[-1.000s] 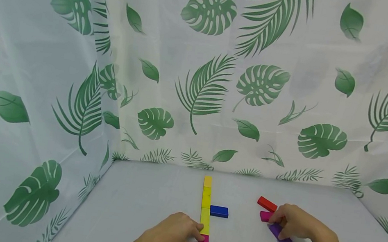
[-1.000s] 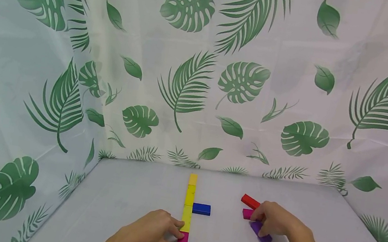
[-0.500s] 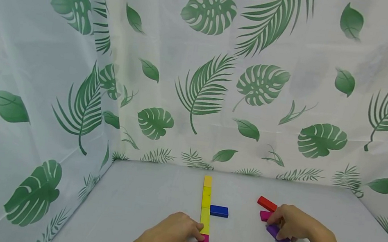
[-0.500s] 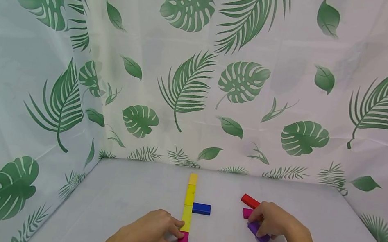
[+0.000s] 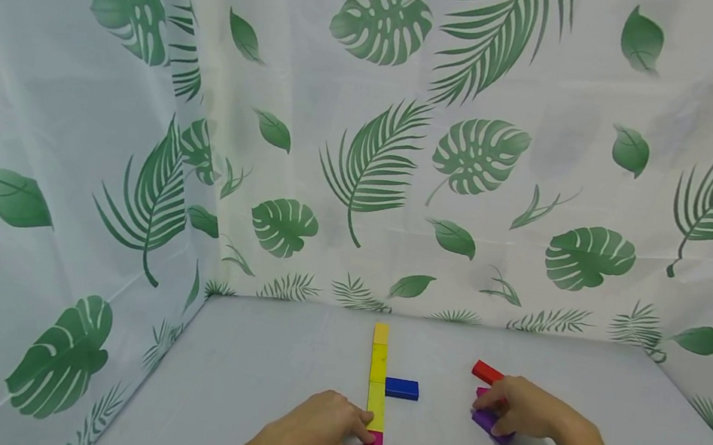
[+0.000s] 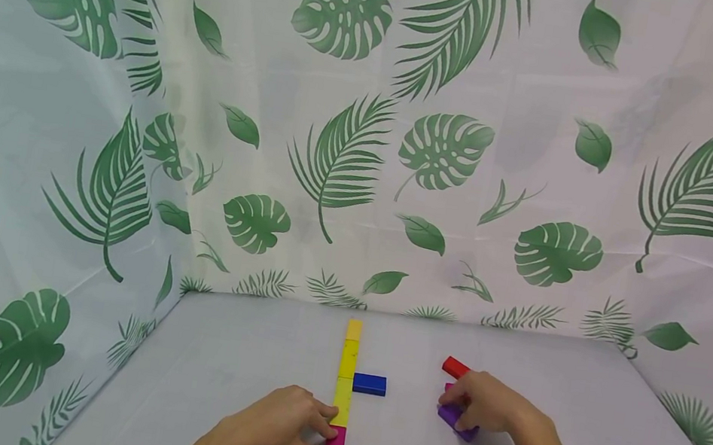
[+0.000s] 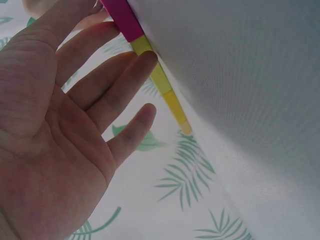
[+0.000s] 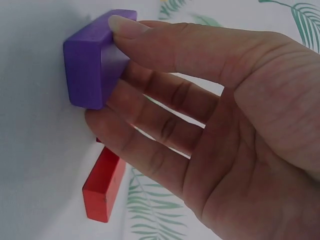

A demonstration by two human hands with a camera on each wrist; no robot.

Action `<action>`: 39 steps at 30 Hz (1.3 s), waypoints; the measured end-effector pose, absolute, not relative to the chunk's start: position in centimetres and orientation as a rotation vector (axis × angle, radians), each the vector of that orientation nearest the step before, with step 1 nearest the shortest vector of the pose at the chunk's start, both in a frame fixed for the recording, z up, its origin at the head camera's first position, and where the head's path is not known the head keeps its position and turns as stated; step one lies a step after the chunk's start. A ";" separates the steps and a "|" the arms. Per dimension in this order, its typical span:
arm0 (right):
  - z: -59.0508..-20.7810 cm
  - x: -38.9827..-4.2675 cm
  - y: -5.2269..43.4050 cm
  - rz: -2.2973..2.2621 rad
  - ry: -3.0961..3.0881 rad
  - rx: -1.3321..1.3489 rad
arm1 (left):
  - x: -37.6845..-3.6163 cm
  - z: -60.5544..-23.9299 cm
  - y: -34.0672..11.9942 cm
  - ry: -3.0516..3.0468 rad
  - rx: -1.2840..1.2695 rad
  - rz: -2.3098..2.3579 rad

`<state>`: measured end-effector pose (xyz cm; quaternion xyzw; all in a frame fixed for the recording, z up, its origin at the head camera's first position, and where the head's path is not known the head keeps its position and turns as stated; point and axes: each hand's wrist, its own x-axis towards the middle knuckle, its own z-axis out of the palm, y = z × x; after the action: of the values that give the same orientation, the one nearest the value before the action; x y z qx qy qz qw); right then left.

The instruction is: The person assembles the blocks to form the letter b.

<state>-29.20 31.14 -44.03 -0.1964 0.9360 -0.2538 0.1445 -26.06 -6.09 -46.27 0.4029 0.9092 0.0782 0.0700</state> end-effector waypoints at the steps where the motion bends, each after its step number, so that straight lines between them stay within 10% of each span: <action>1: -44.0 -29.2 31.0 -0.726 2.699 -0.552 | -26.1 -46.3 -6.1 2.735 1.211 0.237; 39: -44.8 -29.1 28.1 -0.763 2.736 -0.565 | -26.1 -46.2 -6.2 2.727 1.232 0.260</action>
<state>-29.12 28.09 -44.78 -0.1935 0.9376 -0.2616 0.1225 -26.08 -6.24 -46.23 0.4091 0.9058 0.0863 0.0687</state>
